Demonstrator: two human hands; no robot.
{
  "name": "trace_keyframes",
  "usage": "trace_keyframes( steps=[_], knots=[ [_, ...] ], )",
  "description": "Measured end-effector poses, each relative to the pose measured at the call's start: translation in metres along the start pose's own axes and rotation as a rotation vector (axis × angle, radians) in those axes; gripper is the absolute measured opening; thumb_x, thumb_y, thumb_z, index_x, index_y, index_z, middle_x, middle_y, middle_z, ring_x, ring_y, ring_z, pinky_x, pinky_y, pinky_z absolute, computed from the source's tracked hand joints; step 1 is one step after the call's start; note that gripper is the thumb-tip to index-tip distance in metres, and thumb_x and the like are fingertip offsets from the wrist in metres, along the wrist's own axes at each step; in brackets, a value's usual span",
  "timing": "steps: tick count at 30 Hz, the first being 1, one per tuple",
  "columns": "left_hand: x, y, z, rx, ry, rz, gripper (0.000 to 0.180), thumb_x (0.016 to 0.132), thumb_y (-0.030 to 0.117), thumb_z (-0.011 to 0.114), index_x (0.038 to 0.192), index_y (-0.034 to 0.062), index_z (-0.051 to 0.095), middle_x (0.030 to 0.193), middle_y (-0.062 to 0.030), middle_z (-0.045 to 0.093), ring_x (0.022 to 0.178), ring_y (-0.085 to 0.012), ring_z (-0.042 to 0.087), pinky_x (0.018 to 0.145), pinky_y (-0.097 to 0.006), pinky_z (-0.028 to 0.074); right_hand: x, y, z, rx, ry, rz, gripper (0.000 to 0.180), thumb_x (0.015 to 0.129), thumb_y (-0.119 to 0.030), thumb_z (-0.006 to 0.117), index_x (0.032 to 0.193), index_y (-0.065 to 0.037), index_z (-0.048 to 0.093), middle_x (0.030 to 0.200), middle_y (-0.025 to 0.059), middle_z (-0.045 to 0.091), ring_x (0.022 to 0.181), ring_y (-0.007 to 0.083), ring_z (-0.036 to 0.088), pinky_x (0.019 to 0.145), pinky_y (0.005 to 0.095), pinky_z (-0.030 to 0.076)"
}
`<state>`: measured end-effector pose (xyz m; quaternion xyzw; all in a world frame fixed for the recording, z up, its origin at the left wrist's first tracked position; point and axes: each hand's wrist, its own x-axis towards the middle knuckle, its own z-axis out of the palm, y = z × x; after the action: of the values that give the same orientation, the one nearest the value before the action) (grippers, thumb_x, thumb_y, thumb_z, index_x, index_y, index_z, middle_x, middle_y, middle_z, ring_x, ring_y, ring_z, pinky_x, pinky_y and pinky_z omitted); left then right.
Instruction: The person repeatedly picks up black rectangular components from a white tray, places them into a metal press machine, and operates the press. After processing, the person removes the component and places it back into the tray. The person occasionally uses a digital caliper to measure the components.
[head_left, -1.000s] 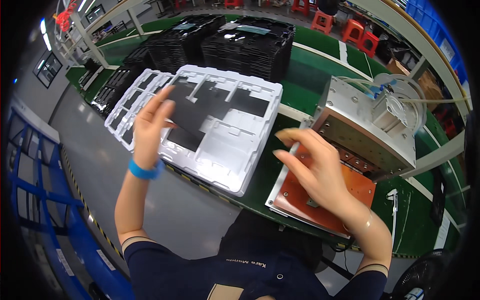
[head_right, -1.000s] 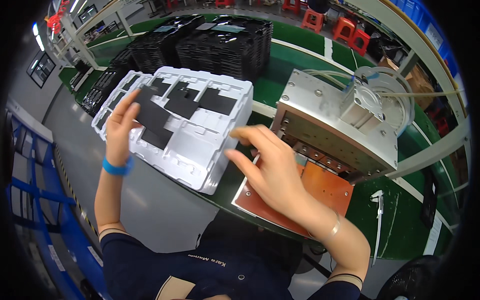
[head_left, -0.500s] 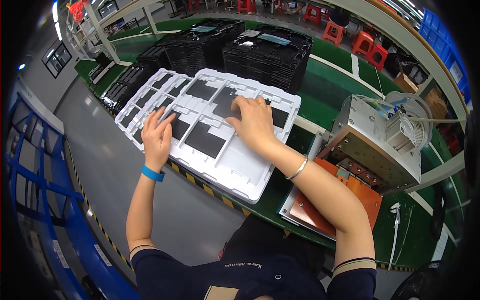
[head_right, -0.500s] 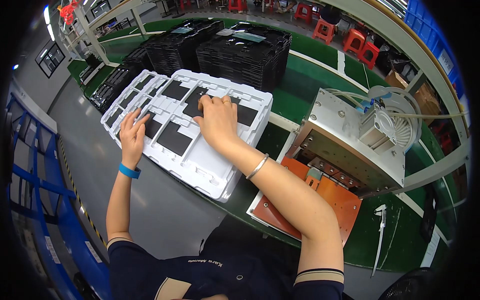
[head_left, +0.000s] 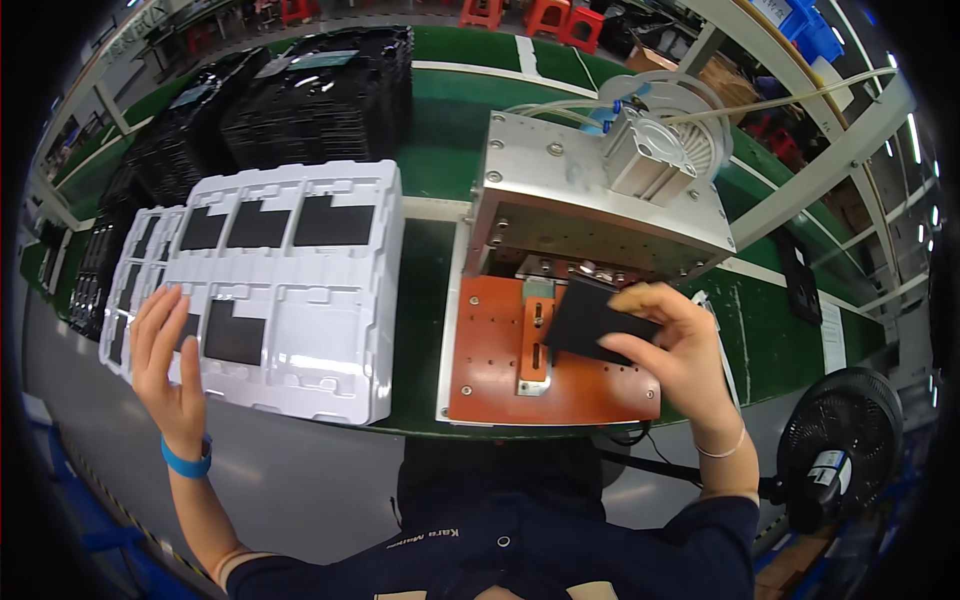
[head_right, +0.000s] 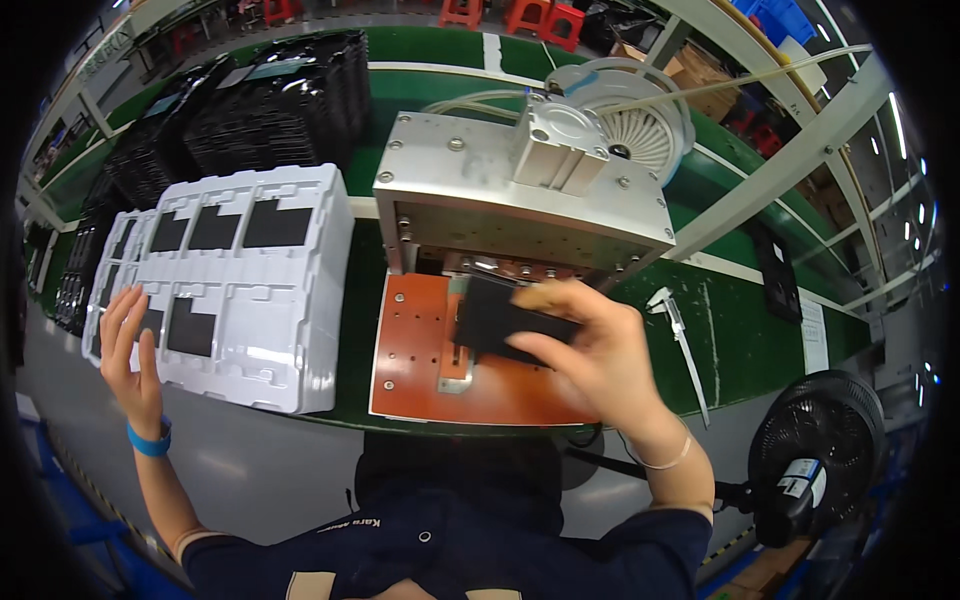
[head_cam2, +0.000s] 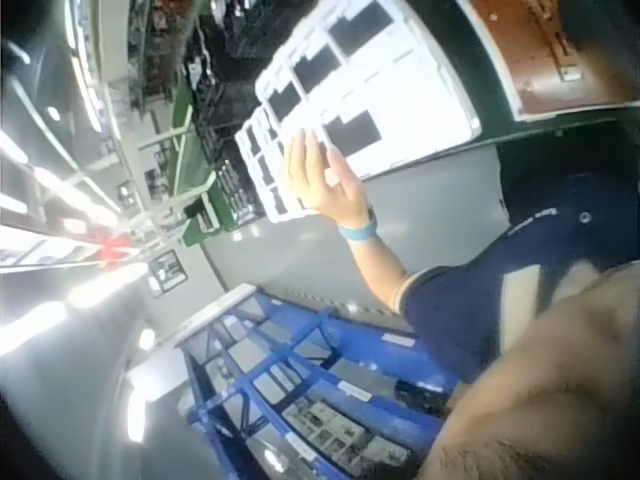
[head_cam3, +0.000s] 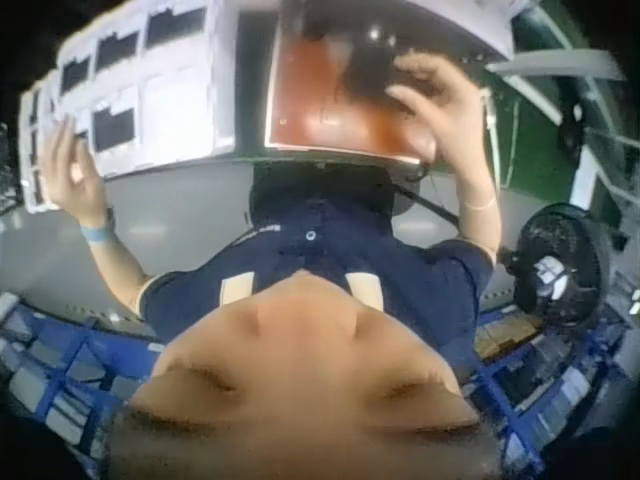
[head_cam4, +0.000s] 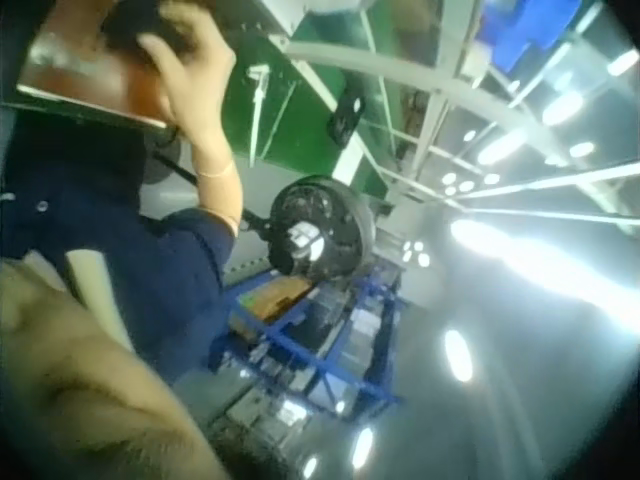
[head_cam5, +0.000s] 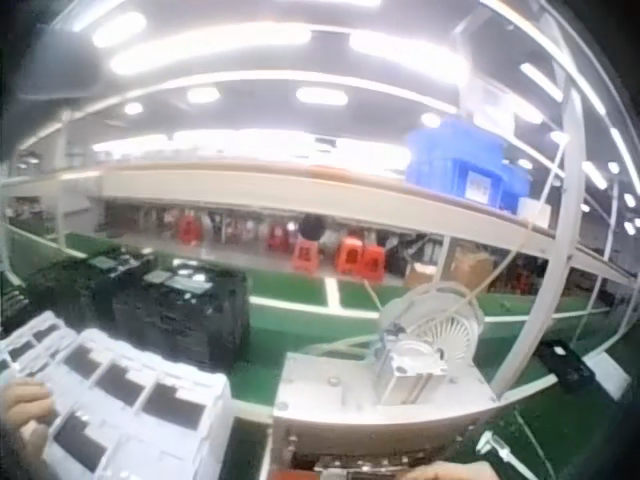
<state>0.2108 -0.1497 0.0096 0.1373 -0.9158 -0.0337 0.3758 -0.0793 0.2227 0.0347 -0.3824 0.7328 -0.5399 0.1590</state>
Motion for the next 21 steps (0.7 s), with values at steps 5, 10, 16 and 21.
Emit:
trace_keyframes(
  steps=[5,10,16,21],
  knots=[
    [0.072,0.106,0.051,-0.456,-0.24,0.563,0.035,0.078,0.017,0.072,0.111,0.004,0.071,0.117,-0.017,0.066,0.11,-0.0321,0.062,0.093,-0.046,0.049,-0.036,0.042,-0.021,-0.158,0.078,0.185,0.023,0.082,-0.002,0.077,0.104,0.001,0.072,0.101,0.0107,0.07,0.095,0.0171,0.066,0.08,0.0284,0.053],
    [0.075,0.172,0.117,-0.604,-0.577,0.809,0.049,0.085,0.036,0.071,0.126,0.0107,0.063,0.136,-0.0152,0.056,0.123,-0.0313,0.055,0.101,-0.047,0.043,-0.016,0.038,0.006,-0.649,0.074,-0.196,0.021,0.075,-0.012,0.081,0.093,-0.006,0.073,0.093,0.0057,0.064,0.084,0.0258,0.056,0.074,0.0356,0.047],
    [0.063,0.179,0.15,-0.632,-0.731,0.838,0.056,0.09,0.046,0.065,0.135,0.0126,0.055,0.147,-0.0162,0.047,0.137,-0.0334,0.043,0.11,-0.051,0.035,-0.004,0.055,0.016,-0.646,0.045,-0.388,0.025,0.076,-0.003,0.076,0.1,-0.005,0.07,0.096,0.0061,0.063,0.087,0.0262,0.056,0.077,0.0372,0.047],
    [0.064,0.181,0.15,-0.67,-0.798,0.82,0.056,0.09,0.044,0.065,0.135,0.0121,0.055,0.147,-0.0168,0.046,0.137,-0.0348,0.043,0.107,-0.055,0.036,-0.005,0.057,0.021,-0.768,0.005,-0.404,0.03,0.075,-0.003,0.068,0.105,-0.001,0.067,0.103,0.0082,0.063,0.096,0.026,0.059,0.083,0.0386,0.047]
  ],
)
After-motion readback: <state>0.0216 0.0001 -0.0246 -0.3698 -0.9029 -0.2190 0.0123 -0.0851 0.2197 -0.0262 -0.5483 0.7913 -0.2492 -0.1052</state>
